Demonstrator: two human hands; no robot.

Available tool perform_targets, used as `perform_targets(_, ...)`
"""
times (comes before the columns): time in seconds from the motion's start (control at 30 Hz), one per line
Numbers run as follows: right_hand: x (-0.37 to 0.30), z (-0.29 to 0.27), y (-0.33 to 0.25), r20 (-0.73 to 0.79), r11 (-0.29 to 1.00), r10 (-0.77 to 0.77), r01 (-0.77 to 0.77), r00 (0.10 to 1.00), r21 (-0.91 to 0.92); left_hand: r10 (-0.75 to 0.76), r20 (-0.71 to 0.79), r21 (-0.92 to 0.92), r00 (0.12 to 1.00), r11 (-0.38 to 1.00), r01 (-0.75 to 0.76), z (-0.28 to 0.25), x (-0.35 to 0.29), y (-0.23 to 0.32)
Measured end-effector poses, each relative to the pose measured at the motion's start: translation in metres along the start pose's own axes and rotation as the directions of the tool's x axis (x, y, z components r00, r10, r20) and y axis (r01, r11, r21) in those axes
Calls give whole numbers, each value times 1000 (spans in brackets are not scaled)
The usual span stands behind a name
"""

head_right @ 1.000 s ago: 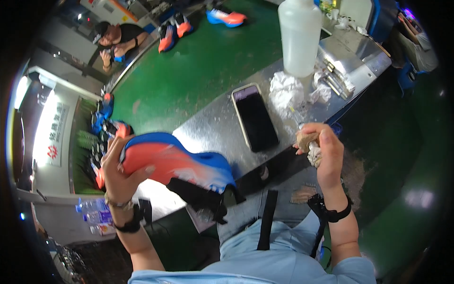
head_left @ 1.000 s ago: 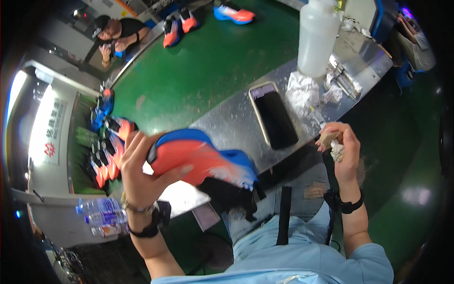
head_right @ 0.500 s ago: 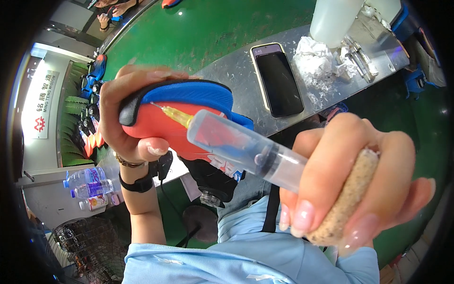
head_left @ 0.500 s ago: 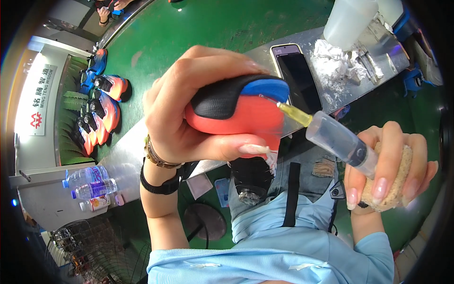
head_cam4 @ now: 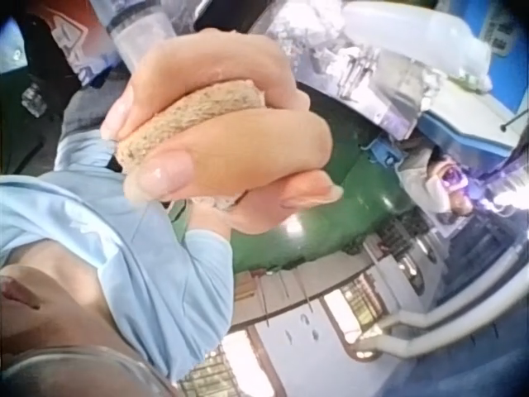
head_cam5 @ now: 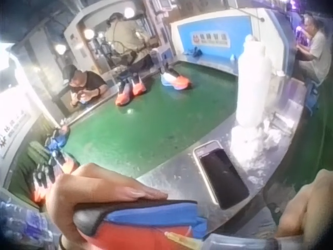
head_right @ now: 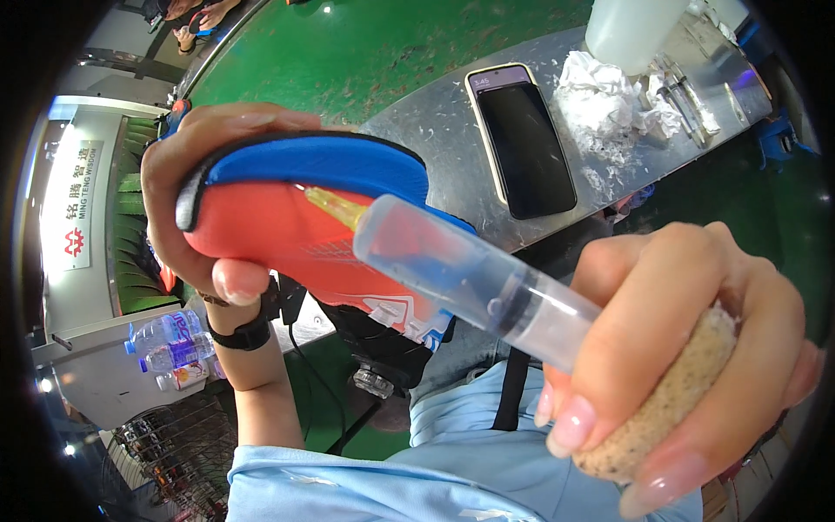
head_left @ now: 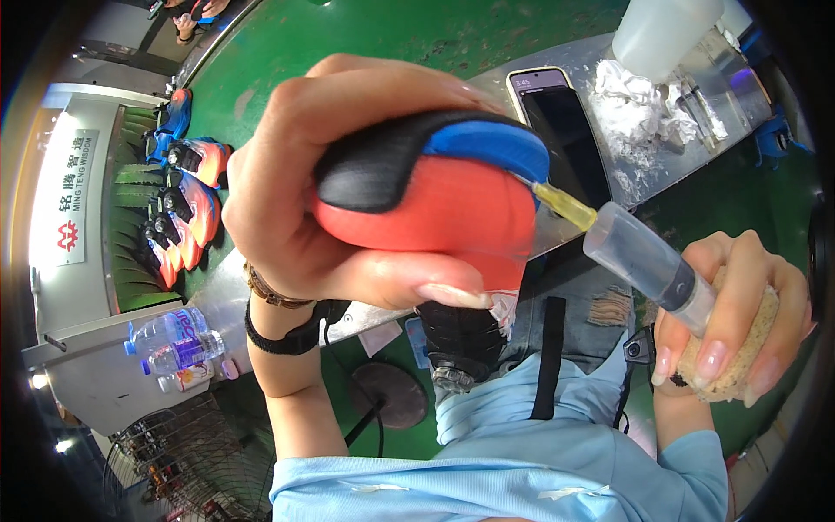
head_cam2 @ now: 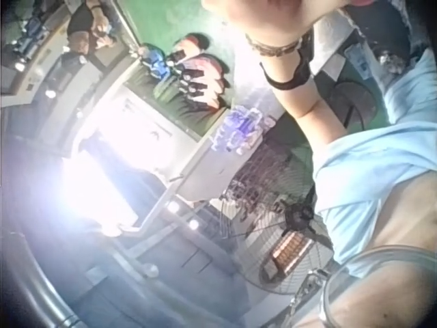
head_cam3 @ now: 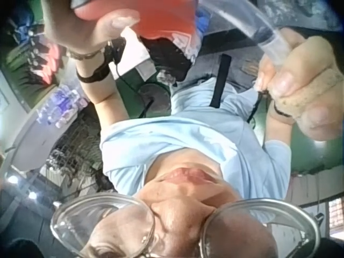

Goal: Applying adhesive to shoe components using a syringe.

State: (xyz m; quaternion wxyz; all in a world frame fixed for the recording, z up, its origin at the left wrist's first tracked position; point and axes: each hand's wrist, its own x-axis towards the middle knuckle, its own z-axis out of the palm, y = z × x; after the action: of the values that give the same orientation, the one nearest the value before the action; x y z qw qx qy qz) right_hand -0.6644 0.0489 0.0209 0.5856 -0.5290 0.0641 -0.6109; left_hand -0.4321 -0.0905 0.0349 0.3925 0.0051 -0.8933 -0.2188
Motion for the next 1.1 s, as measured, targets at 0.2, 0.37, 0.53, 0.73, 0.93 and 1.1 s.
perform_targets(0.2, -11, 9, 26, -276, 989, -65, 25, 959, -147, -244, -197, 121, 950, 955, 271, 7, -9, -4)
perform_targets(0.37, -21, 2, 47, -352, 977, -45, -33, 935, -213, -236, -391, 214, 890, 917, 337, 11, -17, -17)
perform_targets(0.53, -28, 6, 63, -448, 977, -31, -67, 893, -201, -162, -421, 142, 892, 960, 242, 7, -25, -34)
perform_targets(0.73, -38, 1, 73, -441, 977, 66, -147, 895, -154, -176, -426, 133, 887, 958, 254, 1, -34, -46)
perform_targets(0.93, -54, -4, 80, -416, 974, 109, -180, 903, -135, -174, -488, 213, 856, 927, 309, -5, -40, -58)
perform_targets(1.1, -67, -8, 81, -405, 968, 126, -202, 906, -151, -282, -587, 56, 759, 921, 385, -14, -53, -68)
